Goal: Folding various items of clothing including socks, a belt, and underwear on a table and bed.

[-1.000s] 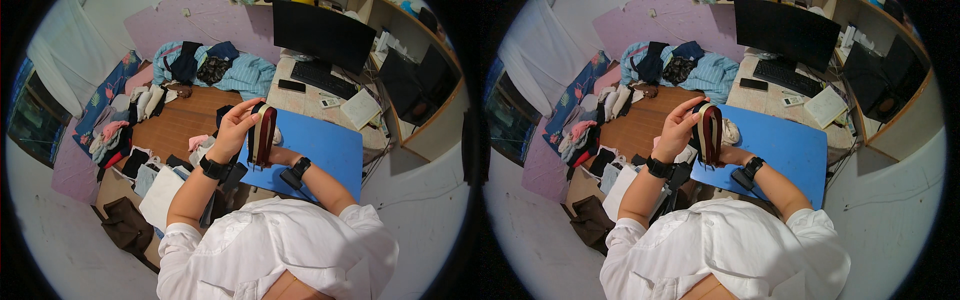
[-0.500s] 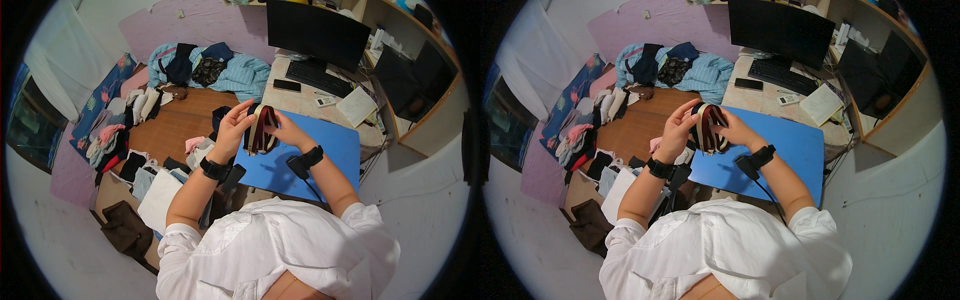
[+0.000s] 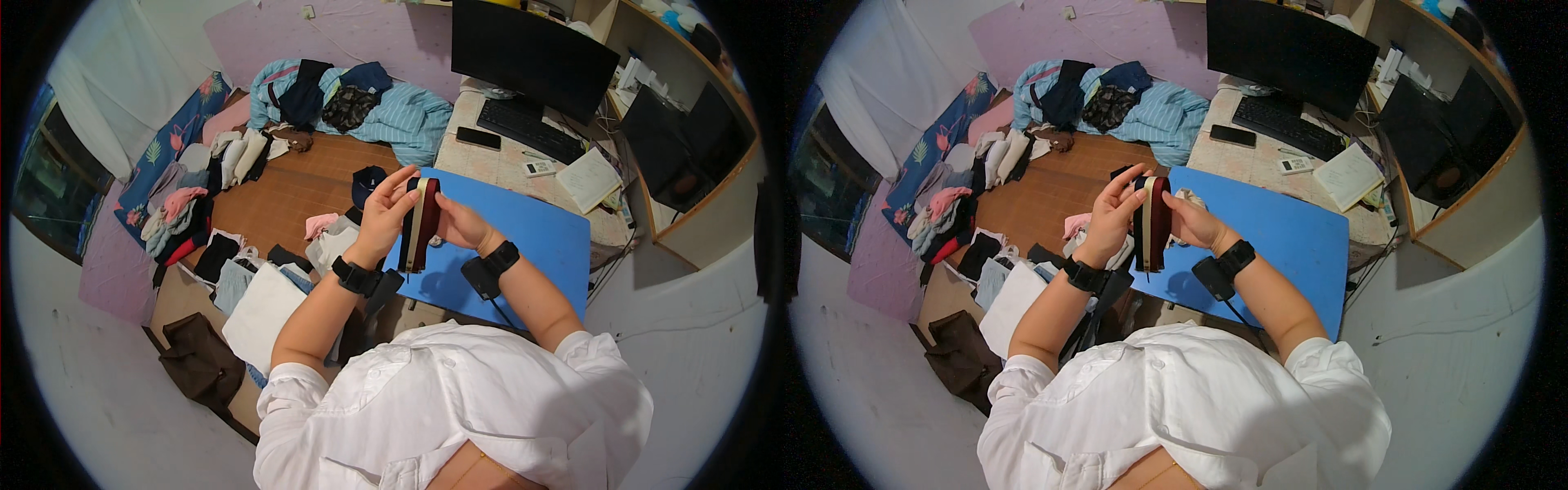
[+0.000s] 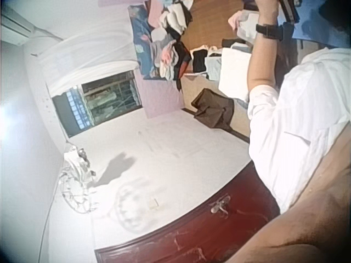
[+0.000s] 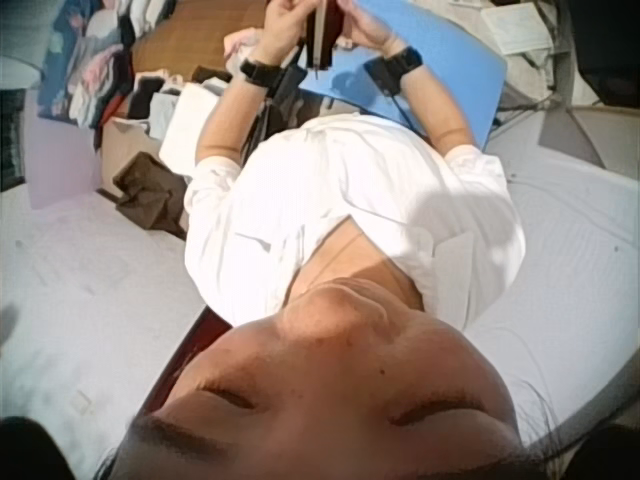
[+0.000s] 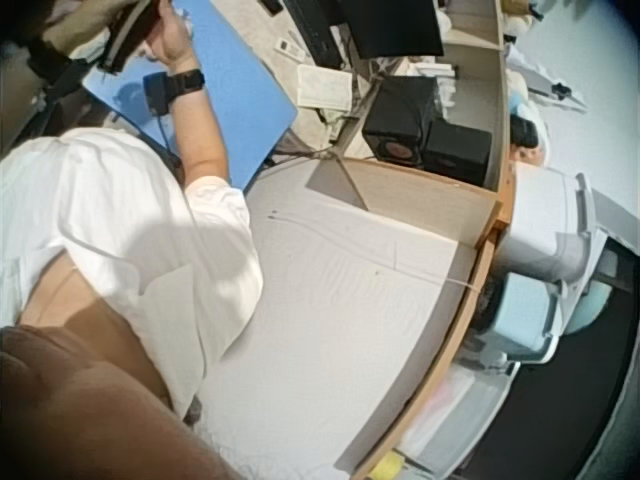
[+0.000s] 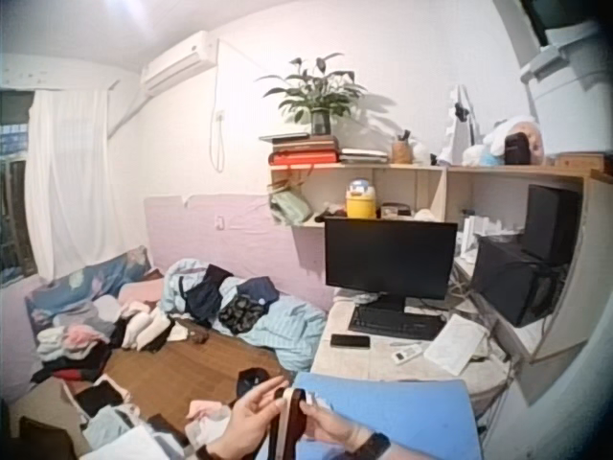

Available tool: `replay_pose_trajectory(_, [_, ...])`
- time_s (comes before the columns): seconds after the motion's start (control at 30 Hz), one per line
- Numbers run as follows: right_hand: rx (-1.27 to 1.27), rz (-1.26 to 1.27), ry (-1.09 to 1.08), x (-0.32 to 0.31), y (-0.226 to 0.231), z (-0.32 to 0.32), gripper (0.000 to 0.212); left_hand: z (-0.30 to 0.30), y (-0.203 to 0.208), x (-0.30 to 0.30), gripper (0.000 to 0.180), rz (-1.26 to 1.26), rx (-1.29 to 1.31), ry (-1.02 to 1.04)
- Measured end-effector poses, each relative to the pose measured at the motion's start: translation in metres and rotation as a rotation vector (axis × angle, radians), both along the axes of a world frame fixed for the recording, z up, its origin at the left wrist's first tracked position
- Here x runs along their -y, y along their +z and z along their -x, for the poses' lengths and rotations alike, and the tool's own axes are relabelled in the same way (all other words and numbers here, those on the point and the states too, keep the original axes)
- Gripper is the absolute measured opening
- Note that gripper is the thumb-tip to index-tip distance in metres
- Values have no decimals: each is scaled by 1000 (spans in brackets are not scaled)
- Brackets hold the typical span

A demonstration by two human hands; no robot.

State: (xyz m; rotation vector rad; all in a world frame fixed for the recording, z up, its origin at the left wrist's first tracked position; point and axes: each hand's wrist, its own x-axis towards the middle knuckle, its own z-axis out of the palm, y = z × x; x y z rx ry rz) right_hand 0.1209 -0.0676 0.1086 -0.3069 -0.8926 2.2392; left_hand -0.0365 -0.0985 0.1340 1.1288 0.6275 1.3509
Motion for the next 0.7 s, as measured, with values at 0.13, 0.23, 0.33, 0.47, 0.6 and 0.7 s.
replay_pose_trajectory(0.13, [278,-309,46,2,-15,5,30,4,-8,-2,43,56,-5,12])
replay_pose_trajectory(0.23, [547,-477,65,9,-20,18,23,8,-16,-10,46,-29,104,116])
replay_pose_trajectory(0.33, [488,-353,202,12,-48,27,22,34,-18,-15,48,19,137,244])
replay_pose_trajectory(0.47, [533,-174,277,17,-59,39,25,75,-46,-20,52,123,146,398])
replay_pose_trajectory(0.6, [555,-19,355,18,-72,68,26,121,-92,-17,52,214,103,538])
replay_pose_trajectory(0.7, [572,42,373,21,-83,98,27,164,-128,-9,51,306,26,635])
